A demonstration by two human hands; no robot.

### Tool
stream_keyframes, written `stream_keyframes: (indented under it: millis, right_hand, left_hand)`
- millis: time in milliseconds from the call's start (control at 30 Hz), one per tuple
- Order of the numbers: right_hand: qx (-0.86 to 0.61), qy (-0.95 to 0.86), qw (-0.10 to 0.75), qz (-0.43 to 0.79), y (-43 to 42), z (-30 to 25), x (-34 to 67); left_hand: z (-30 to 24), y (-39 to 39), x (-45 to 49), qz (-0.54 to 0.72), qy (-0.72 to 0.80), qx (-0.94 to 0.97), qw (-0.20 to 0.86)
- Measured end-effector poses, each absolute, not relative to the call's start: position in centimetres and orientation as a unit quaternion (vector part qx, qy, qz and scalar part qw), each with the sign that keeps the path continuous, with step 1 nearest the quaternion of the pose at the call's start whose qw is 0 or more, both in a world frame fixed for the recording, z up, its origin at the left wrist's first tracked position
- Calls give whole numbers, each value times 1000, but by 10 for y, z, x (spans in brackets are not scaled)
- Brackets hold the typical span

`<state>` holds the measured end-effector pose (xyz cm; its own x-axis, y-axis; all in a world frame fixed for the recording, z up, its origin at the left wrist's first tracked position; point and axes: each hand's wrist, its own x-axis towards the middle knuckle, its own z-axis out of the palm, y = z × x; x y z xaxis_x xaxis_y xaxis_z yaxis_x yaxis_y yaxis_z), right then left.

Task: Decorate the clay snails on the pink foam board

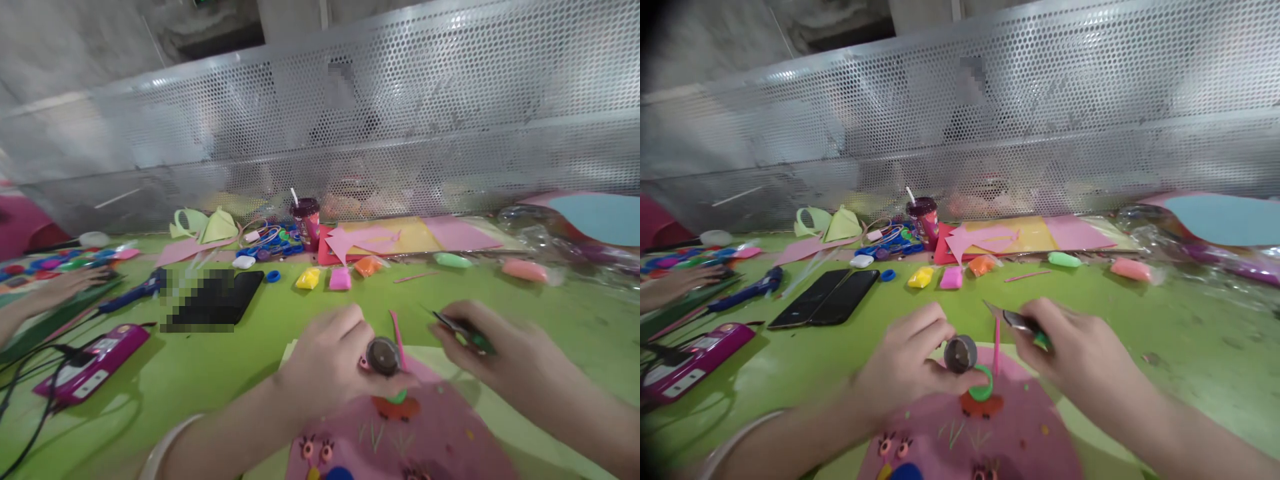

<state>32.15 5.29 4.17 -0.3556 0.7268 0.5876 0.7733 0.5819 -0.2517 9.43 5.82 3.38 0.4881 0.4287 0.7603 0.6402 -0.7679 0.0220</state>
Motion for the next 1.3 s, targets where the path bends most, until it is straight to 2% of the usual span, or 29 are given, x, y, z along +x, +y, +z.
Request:
stream_keyframes:
  millis: [100, 233, 333, 533, 667, 767, 867, 1000, 1067, 1300]
  right_hand:
    - [-419, -861, 272, 100, 42, 51, 301]
    - [-485, -822, 176, 240, 37, 56, 287]
    - [-504, -775, 184, 334, 37, 63, 287]
    - [-532, -691, 180, 456, 41, 76, 292]
    - [-483, -691, 187, 504, 40, 75, 291]
    - [-451, -716, 260, 465, 36, 74, 295]
    - [-443, -774, 327, 312, 37, 73, 303]
    - [-316, -905, 287, -14, 48, 70, 315]
    - [-263, -925, 252, -108, 53, 68, 318]
    - [-265, -920, 250, -145, 56, 59, 316]
  left_hand:
    - [37, 52, 99, -395, -293, -857, 152]
    - [39, 47, 101, -426, -268, -846, 176]
    - [38, 48, 101, -434, -275, -847, 141]
    - [36, 48, 103, -483, -264, -835, 2]
    - [40, 45, 104, -476, -271, -832, -88]
    - [43, 45, 103, -492, -297, -808, -134]
    - [43, 47, 101, -511, -337, -774, -161]
    - [41, 48, 99, -513, -360, -753, -199]
    - [40, 48, 98, -512, -355, -754, -209]
    - [34, 47, 95, -493, -331, -770, -233]
